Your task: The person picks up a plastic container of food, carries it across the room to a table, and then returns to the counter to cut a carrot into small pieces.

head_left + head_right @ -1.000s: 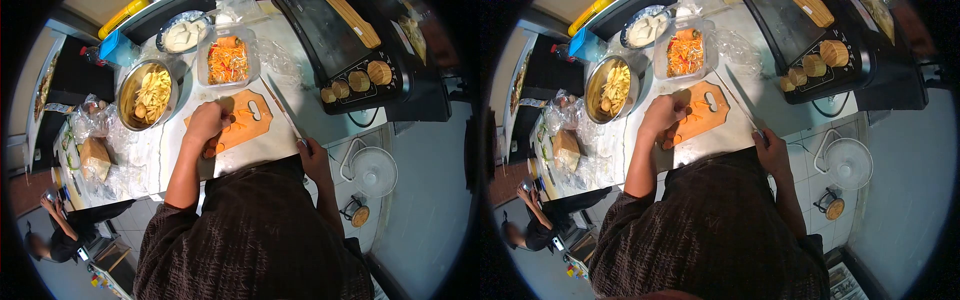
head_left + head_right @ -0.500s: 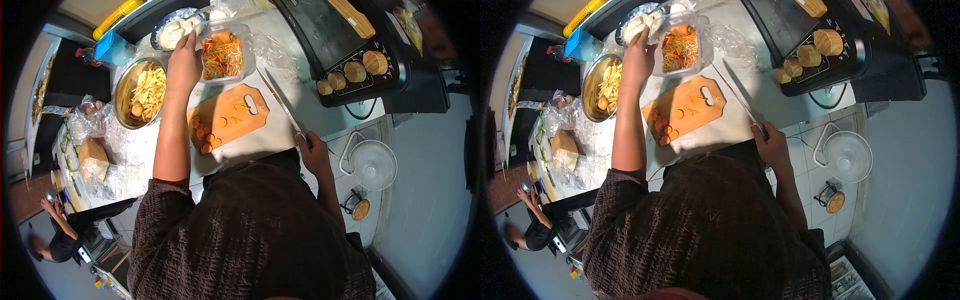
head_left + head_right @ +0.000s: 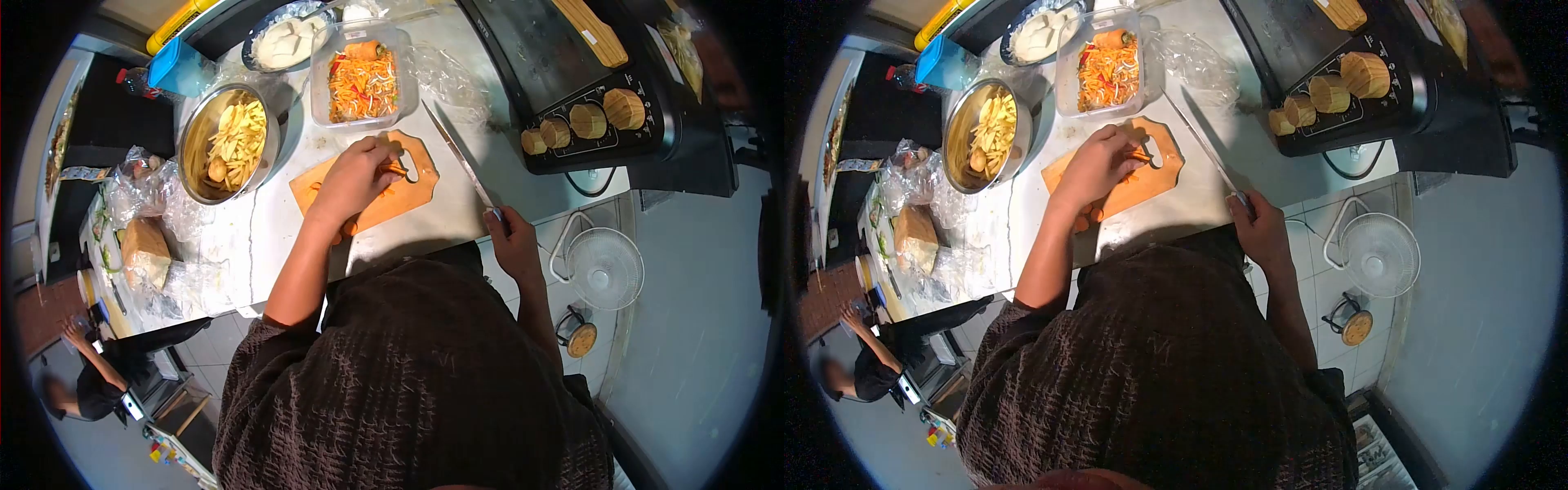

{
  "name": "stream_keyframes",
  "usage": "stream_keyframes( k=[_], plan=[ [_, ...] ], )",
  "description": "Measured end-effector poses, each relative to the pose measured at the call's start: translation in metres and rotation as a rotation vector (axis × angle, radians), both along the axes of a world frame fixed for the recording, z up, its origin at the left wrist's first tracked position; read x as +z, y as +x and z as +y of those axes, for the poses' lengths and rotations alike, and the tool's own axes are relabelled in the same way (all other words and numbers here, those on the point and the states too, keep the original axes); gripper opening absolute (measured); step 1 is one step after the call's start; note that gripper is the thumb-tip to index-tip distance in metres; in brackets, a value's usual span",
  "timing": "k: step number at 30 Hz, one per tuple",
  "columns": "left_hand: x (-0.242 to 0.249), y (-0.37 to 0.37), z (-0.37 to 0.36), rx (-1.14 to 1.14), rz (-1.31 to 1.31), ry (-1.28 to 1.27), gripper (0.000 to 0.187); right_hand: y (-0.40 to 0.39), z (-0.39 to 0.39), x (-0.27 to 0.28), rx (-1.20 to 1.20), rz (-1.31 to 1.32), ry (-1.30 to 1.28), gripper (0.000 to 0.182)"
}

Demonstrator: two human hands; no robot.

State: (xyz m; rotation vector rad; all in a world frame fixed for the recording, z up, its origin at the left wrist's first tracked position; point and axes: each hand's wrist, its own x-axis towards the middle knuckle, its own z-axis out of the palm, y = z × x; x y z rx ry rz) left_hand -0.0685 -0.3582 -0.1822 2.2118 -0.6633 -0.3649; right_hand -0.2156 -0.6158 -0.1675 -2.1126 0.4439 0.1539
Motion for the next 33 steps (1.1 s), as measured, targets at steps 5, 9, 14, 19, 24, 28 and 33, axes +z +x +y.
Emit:
stream_keyframes(
  k=[5,9,14,19,24,28,33],
  plan=[
    [-0.002,0.0,-0.002,0.004,-0.204,0.07,0.025,0.003,0.001,0.003,-0.02,0.021,0.007,0.031],
    [-0.005,0.0,-0.001,0.033,-0.132,0.03,0.019,0.004,-0.002,0.0,-0.011,0.086,-0.007,0.033],
    [-0.014,0.002,0.001,0.009,-0.158,0.005,0.014,0.005,-0.001,-0.008,-0.012,0.051,-0.02,0.034],
    [-0.017,0.002,0.001,-0.025,-0.329,0.099,0.018,-0.005,0.005,-0.013,-0.045,-0.086,0.017,0.026],
    [-0.018,-0.002,0.002,-0.022,-0.404,0.173,0.019,-0.008,0.003,-0.008,-0.056,0.036,0.015,0.032],
    [-0.002,0.002,0.007,-0.022,-0.218,0.026,0.015,-0.01,0.003,-0.004,-0.075,0.087,0.011,0.032],
    [0.04,0.025,0.01,0.08,-0.265,-0.135,0.009,-0.016,0.006,-0.006,-0.076,-0.027,0.009,0.027]
  ],
)
